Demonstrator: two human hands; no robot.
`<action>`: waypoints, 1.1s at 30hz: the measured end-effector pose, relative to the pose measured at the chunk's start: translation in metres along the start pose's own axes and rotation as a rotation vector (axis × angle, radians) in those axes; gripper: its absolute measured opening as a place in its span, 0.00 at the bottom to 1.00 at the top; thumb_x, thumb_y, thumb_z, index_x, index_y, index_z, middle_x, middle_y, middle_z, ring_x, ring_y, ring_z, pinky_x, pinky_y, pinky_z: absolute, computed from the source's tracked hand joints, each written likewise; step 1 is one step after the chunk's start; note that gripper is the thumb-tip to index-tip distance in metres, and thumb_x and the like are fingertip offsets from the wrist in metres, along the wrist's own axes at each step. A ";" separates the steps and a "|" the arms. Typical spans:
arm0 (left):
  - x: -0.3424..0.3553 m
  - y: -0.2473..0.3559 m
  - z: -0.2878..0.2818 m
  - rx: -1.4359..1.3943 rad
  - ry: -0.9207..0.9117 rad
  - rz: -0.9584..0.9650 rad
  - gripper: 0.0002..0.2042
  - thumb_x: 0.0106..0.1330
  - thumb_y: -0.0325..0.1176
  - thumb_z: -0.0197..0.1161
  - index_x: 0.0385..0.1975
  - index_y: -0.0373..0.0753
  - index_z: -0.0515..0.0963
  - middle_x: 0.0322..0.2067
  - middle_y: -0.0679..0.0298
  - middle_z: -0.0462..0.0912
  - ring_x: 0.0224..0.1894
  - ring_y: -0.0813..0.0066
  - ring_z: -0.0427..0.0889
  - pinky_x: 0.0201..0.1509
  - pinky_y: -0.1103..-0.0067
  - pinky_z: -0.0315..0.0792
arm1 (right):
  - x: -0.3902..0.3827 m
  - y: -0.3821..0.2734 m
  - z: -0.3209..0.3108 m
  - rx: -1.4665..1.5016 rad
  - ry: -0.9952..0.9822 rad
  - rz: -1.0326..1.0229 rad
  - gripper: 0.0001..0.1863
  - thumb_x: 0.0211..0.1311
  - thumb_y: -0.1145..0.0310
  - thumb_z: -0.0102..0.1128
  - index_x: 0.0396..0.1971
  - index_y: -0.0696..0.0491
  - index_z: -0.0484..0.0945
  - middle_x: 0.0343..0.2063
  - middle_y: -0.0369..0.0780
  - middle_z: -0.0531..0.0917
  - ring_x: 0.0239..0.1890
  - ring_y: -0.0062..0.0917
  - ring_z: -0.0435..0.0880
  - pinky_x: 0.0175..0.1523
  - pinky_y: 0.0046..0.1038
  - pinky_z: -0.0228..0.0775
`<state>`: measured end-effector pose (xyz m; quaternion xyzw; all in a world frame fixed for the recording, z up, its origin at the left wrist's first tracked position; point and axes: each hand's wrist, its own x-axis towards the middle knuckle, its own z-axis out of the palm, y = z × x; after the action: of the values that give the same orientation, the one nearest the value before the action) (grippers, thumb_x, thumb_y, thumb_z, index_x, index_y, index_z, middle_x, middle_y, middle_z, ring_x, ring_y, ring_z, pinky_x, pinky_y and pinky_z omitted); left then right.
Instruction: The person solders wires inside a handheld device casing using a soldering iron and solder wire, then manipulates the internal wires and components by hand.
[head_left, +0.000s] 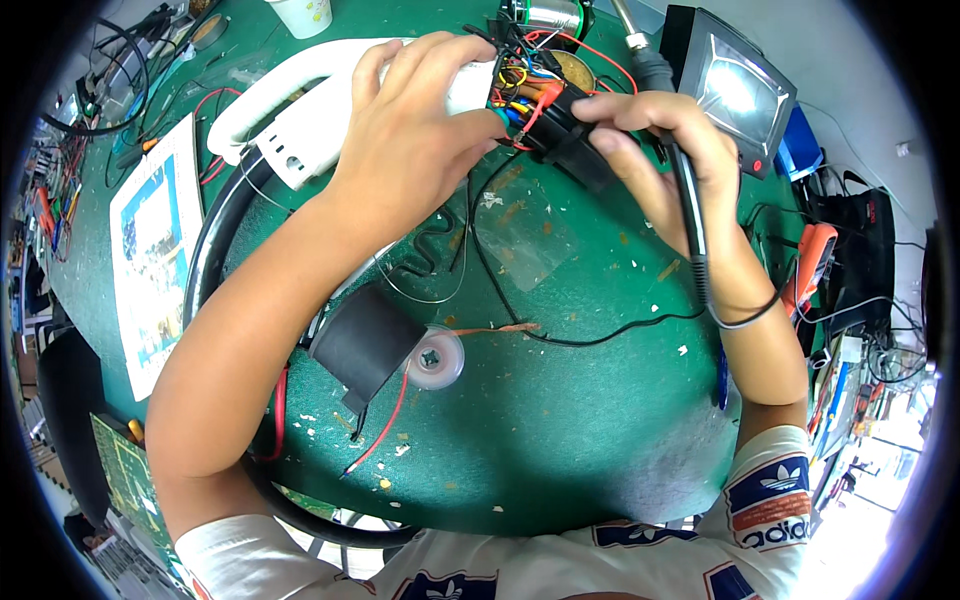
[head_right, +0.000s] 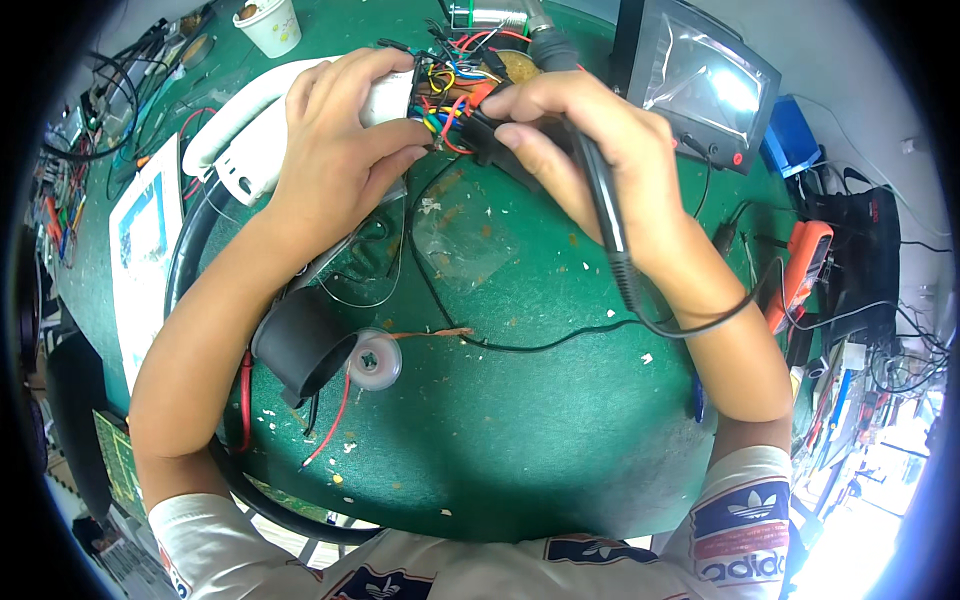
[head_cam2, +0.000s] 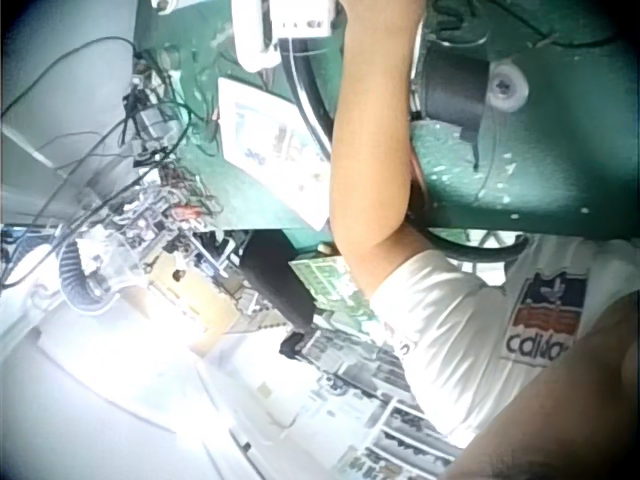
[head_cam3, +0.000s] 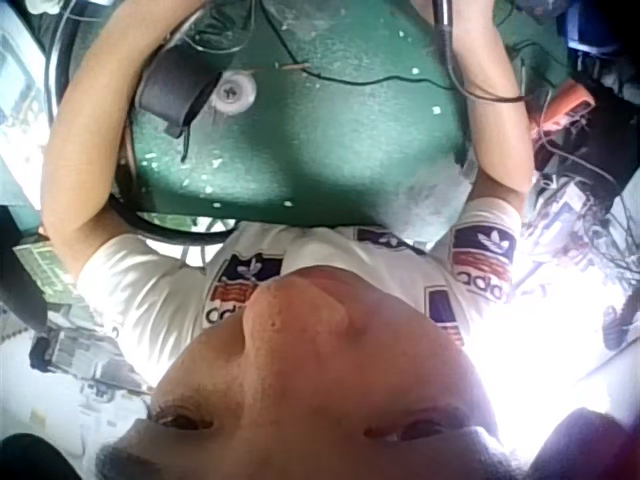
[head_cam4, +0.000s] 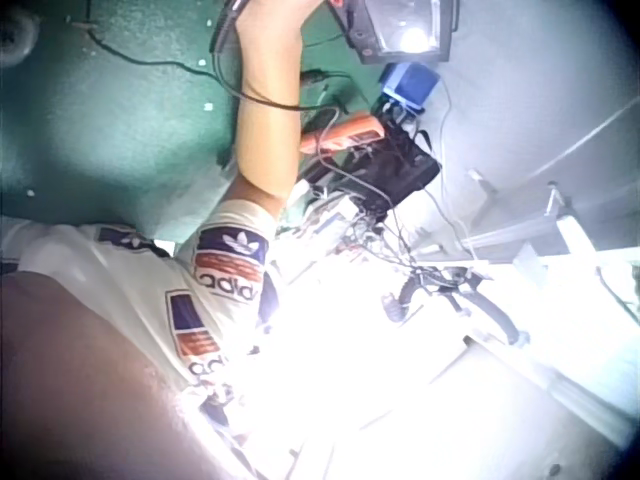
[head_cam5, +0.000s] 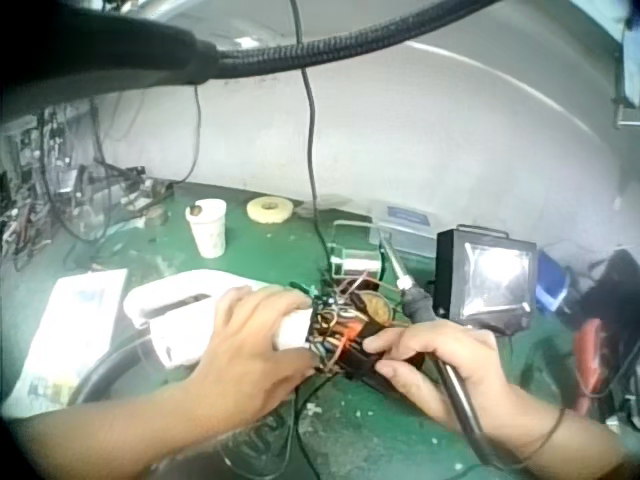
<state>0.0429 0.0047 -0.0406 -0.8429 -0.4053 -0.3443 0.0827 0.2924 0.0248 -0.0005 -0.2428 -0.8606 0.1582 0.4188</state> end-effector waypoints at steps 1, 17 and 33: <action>0.000 0.000 0.000 -0.006 -0.004 -0.003 0.09 0.49 0.31 0.73 0.31 0.44 0.84 0.57 0.60 0.72 0.62 0.58 0.69 0.64 0.60 0.57 | 0.002 0.003 0.004 -0.004 -0.008 0.003 0.10 0.58 0.81 0.68 0.37 0.56 0.77 0.38 0.41 0.87 0.37 0.23 0.88 0.40 0.25 0.80; -0.002 -0.004 0.003 -0.001 0.015 0.034 0.10 0.51 0.30 0.72 0.33 0.43 0.82 0.58 0.58 0.71 0.63 0.58 0.69 0.65 0.60 0.58 | 0.013 0.010 0.024 -0.156 -0.021 -0.056 0.13 0.50 0.84 0.68 0.36 0.57 0.78 0.32 0.39 0.85 0.27 0.27 0.82 0.34 0.26 0.76; -0.001 -0.001 0.004 0.168 -0.041 0.012 0.11 0.52 0.30 0.72 0.36 0.44 0.81 0.61 0.55 0.69 0.68 0.55 0.65 0.70 0.51 0.58 | 0.002 0.028 0.015 -0.008 -0.115 -0.105 0.23 0.44 0.80 0.73 0.44 0.54 0.77 0.42 0.39 0.84 0.57 0.41 0.79 0.61 0.40 0.71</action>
<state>0.0435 0.0065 -0.0448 -0.8424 -0.4292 -0.2909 0.1469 0.2872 0.0485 -0.0219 -0.1898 -0.8954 0.1463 0.3753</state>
